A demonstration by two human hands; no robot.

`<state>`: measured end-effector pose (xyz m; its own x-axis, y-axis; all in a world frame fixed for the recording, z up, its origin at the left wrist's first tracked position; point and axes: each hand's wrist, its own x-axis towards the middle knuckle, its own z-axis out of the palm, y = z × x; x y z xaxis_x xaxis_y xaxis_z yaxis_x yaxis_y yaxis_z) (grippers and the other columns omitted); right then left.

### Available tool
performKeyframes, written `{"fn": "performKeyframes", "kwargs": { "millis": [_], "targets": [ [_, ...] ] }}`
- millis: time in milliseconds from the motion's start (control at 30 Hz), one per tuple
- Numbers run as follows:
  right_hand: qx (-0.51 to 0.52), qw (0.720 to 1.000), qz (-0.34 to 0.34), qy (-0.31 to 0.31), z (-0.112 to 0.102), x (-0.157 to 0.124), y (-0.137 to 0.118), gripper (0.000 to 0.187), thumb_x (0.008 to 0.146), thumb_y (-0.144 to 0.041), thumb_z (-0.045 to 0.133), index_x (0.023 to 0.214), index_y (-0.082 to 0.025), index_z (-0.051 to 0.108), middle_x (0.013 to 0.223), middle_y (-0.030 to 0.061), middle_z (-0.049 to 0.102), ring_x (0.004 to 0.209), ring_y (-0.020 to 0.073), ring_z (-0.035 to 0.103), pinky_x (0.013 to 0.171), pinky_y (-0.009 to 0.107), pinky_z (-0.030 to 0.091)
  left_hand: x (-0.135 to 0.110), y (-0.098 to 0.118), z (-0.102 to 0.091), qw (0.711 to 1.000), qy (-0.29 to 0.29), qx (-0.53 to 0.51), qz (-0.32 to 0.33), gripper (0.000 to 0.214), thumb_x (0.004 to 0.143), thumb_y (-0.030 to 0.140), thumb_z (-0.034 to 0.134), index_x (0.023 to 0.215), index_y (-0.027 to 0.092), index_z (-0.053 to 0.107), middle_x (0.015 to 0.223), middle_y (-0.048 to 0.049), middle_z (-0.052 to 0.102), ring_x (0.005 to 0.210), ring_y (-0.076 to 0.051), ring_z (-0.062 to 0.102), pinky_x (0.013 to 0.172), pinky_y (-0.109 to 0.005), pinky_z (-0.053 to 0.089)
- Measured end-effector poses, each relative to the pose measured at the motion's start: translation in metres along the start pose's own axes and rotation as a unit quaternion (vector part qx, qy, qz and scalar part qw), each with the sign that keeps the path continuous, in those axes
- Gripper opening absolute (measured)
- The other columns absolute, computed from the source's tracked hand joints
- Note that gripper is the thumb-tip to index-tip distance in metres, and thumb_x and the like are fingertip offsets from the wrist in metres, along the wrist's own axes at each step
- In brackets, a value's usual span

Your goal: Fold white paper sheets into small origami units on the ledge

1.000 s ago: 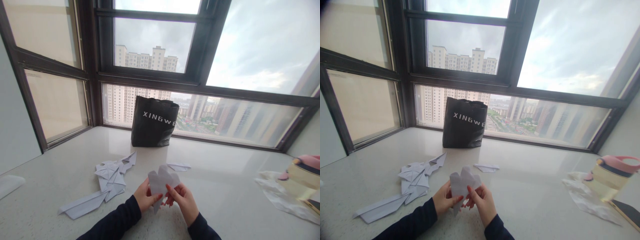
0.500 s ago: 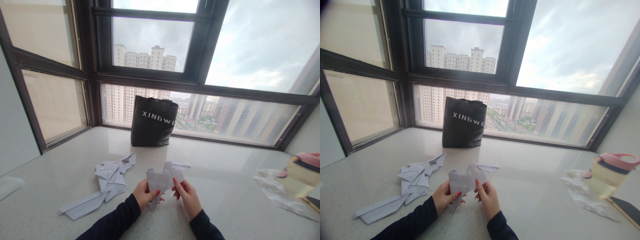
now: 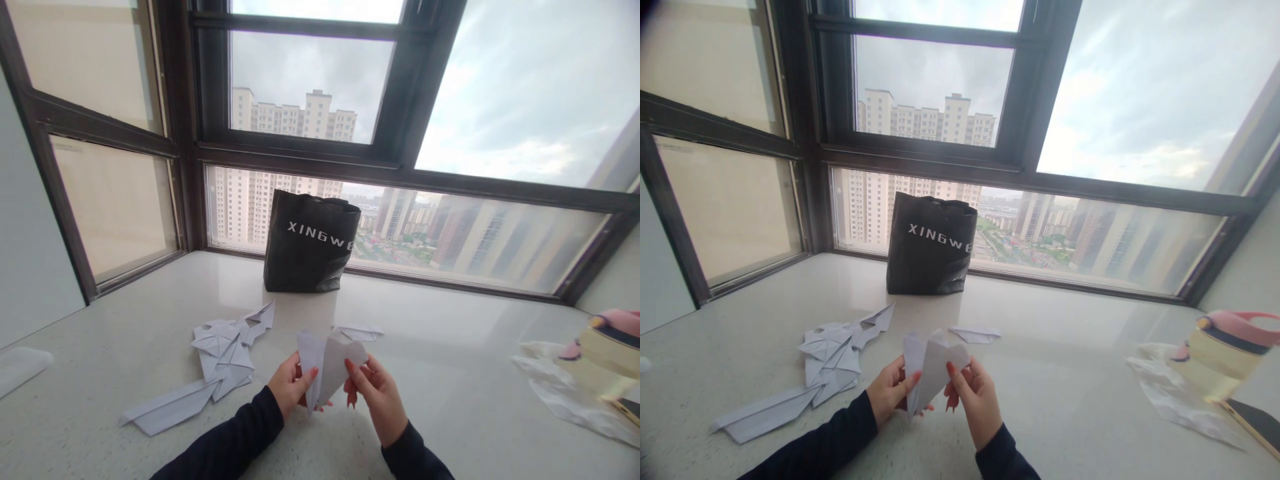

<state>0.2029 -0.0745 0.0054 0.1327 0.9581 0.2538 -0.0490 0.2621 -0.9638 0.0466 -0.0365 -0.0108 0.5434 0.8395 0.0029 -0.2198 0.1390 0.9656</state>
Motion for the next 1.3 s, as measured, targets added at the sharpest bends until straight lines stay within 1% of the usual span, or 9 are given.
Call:
{"fn": "performKeyframes", "kwargs": {
  "millis": [67, 200, 400, 667, 933, 1033, 1100, 1167, 1300],
  "targets": [
    [-0.036, 0.999, 0.008, -0.02, 0.007, -0.004, -0.001, 0.034, 0.066, -0.049, 0.058, 0.068, -0.016, 0.049, 0.042, -0.0045, 0.049, 0.032, 0.0081, 0.043, 0.032, 0.019, 0.035, -0.002, 0.004, 0.002, 0.999, -0.037, -0.003, -0.024, 0.062, 0.059, 0.061, 0.054, 0.103, 0.02, 0.038, 0.077, -0.0049, 0.063, 0.053, -0.021, 0.062, 0.046, -0.03, 0.047],
    [-0.063, 0.998, 0.014, 0.008, 0.011, -0.007, 0.002, 0.035, 0.065, -0.05, 0.058, 0.064, -0.017, 0.045, 0.041, -0.0056, 0.049, 0.03, 0.0075, 0.044, 0.029, 0.017, 0.034, -0.003, 0.005, 0.001, 0.997, -0.056, -0.015, -0.057, 0.068, 0.058, 0.067, 0.047, 0.107, 0.022, 0.038, 0.08, -0.0049, 0.062, 0.06, -0.023, 0.063, 0.052, -0.032, 0.048],
    [-0.015, 0.999, 0.035, 0.019, 0.011, -0.005, 0.005, 0.038, 0.062, -0.051, 0.059, 0.069, -0.017, 0.043, 0.046, -0.001, 0.057, 0.031, 0.0133, 0.051, 0.024, 0.018, 0.034, -0.003, -0.001, -0.003, 0.996, -0.073, -0.041, -0.038, 0.074, 0.058, 0.06, 0.056, 0.117, 0.019, 0.037, 0.088, -0.0078, 0.062, 0.075, -0.023, 0.061, 0.067, -0.034, 0.046],
    [0.012, 0.999, 0.047, 0.024, 0.014, -0.005, 0.003, 0.042, 0.059, -0.051, 0.062, 0.075, -0.017, 0.044, 0.045, 0.0006, 0.058, 0.036, 0.0171, 0.055, 0.029, 0.023, 0.043, -0.007, 0.003, 0.002, 0.99, -0.066, -0.115, -0.039, 0.056, 0.062, 0.048, 0.061, 0.109, 0.021, 0.048, 0.097, -0.0047, 0.06, 0.094, -0.023, 0.054, 0.08, -0.033, 0.039],
    [-0.037, 0.998, 0.051, 0.016, 0.011, -0.004, 0.007, 0.041, 0.062, -0.053, 0.057, 0.074, -0.018, 0.041, 0.046, -0.0001, 0.057, 0.034, 0.0161, 0.052, 0.028, 0.023, 0.037, -0.003, -0.001, 0.005, 0.998, -0.058, -0.016, -0.034, 0.054, 0.062, 0.054, 0.057, 0.104, 0.02, 0.05, 0.094, -0.003, 0.059, 0.096, -0.023, 0.052, 0.078, -0.03, 0.04],
    [-0.089, 0.994, 0.026, 0.065, 0.008, -0.003, 0.009, 0.043, 0.06, -0.05, 0.059, 0.08, -0.018, 0.041, 0.051, -0.0025, 0.054, 0.036, 0.0132, 0.05, 0.029, 0.02, 0.034, -0.002, -0.003, 0.006, 0.998, -0.047, -0.036, -0.015, 0.057, 0.06, 0.056, 0.057, 0.102, 0.018, 0.05, 0.096, -0.0056, 0.058, 0.094, -0.024, 0.053, 0.075, -0.03, 0.041],
    [-0.124, 0.983, -0.012, 0.135, 0.004, -0.002, 0.009, 0.05, 0.057, -0.046, 0.064, 0.093, -0.018, 0.042, 0.065, -0.0006, 0.055, 0.048, 0.0133, 0.052, 0.036, 0.021, 0.039, -0.003, -0.004, 0.007, 0.998, -0.044, -0.05, 0.0, 0.057, 0.061, 0.056, 0.056, 0.101, 0.016, 0.049, 0.096, -0.0081, 0.058, 0.09, -0.025, 0.056, 0.073, -0.031, 0.042],
    [-0.14, 0.976, -0.027, 0.162, 0.0, 0.0, 0.009, 0.057, 0.056, -0.043, 0.065, 0.102, -0.018, 0.043, 0.077, 0.0015, 0.054, 0.057, 0.0141, 0.053, 0.043, 0.023, 0.043, -0.004, -0.004, 0.008, 0.997, -0.049, -0.05, 0.007, 0.057, 0.062, 0.057, 0.054, 0.1, 0.015, 0.048, 0.093, -0.0096, 0.059, 0.086, -0.025, 0.058, 0.07, -0.032, 0.043],
    [-0.118, 0.992, 0.016, 0.03, -0.008, 0.006, 0.011, 0.042, 0.061, -0.047, 0.06, 0.087, -0.014, 0.054, 0.061, 0.0005, 0.056, 0.05, 0.0146, 0.05, 0.042, 0.023, 0.039, -0.004, -0.005, 0.01, 0.998, -0.062, -0.033, 0.0, 0.063, 0.06, 0.059, 0.054, 0.103, 0.013, 0.047, 0.093, -0.0118, 0.059, 0.089, -0.026, 0.057, 0.069, -0.031, 0.043]
  ]
}}
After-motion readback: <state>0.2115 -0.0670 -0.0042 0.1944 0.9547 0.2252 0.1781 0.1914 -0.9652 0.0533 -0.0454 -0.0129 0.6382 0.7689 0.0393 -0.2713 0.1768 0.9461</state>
